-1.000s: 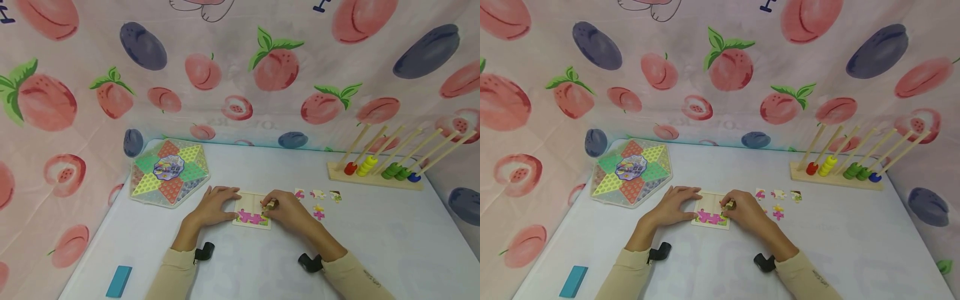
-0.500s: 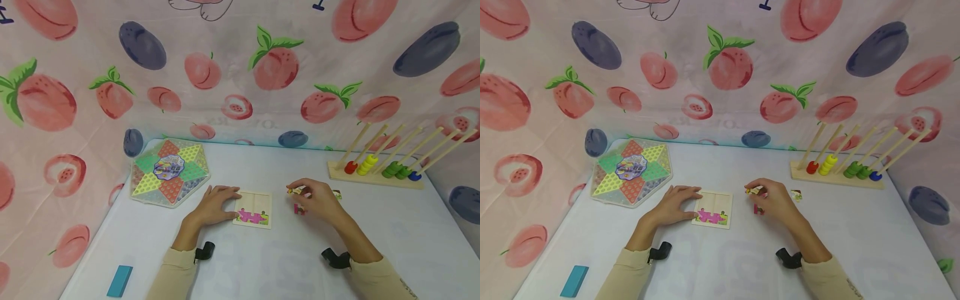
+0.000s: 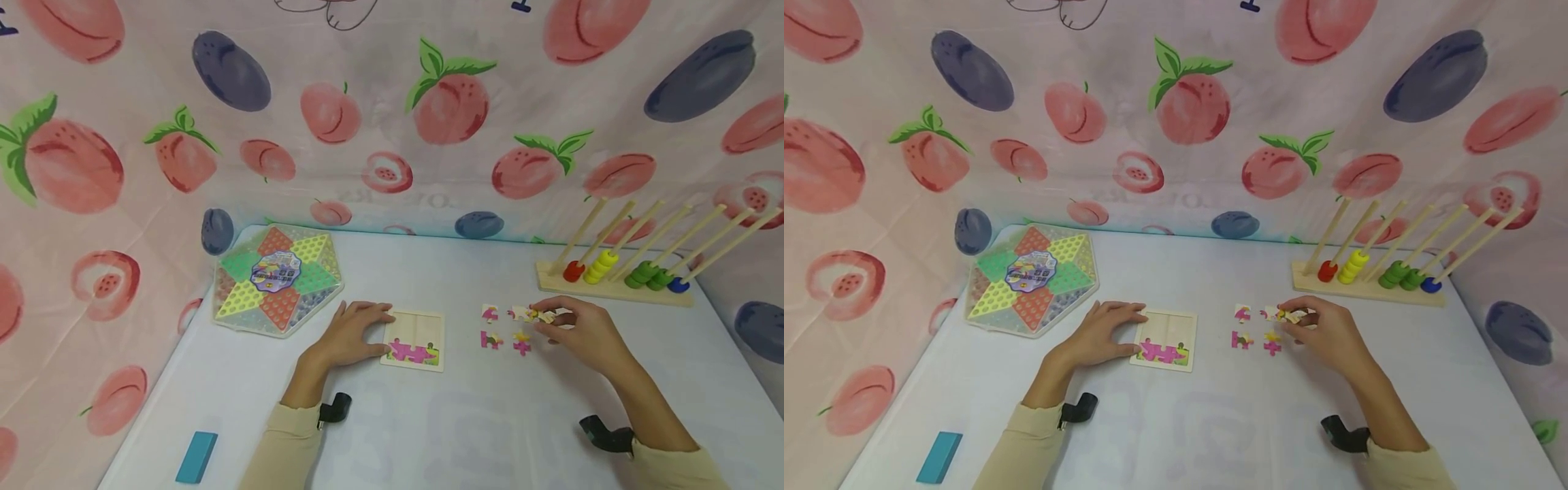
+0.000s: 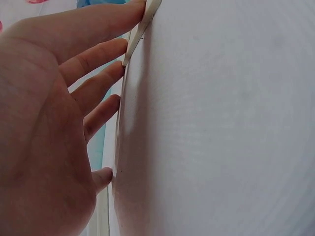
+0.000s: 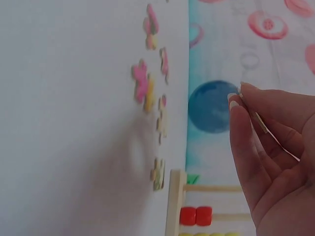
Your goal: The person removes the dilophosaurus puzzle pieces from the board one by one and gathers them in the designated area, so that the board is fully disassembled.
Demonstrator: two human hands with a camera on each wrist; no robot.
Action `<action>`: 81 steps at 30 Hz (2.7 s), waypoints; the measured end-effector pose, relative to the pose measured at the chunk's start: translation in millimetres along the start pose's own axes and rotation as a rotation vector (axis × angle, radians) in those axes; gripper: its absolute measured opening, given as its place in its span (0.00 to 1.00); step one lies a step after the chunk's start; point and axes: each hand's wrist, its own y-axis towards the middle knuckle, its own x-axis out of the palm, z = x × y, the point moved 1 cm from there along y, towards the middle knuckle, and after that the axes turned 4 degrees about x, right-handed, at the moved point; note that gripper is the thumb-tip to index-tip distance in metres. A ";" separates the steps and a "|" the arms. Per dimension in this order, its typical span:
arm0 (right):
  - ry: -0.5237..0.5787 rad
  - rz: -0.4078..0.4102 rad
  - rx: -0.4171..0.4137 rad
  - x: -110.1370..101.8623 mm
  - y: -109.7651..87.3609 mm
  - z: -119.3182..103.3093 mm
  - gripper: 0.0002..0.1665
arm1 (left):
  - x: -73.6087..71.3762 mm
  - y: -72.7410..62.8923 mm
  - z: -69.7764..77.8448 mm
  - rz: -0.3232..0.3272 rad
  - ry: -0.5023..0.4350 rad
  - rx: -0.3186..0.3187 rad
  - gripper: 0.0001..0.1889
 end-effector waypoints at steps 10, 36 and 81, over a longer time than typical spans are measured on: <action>-0.003 -0.036 0.076 -0.3 -6.4 27.9 0.22 | 0.8 0.1 -0.6 -0.005 0.006 0.002 0.27; -0.063 -0.115 0.043 12.2 -7.1 61.0 0.20 | -0.9 -0.3 -1.3 0.002 0.013 0.021 0.27; -0.250 -0.050 0.229 6.4 -0.6 49.3 0.22 | -1.1 0.0 -1.6 -0.016 0.014 0.019 0.27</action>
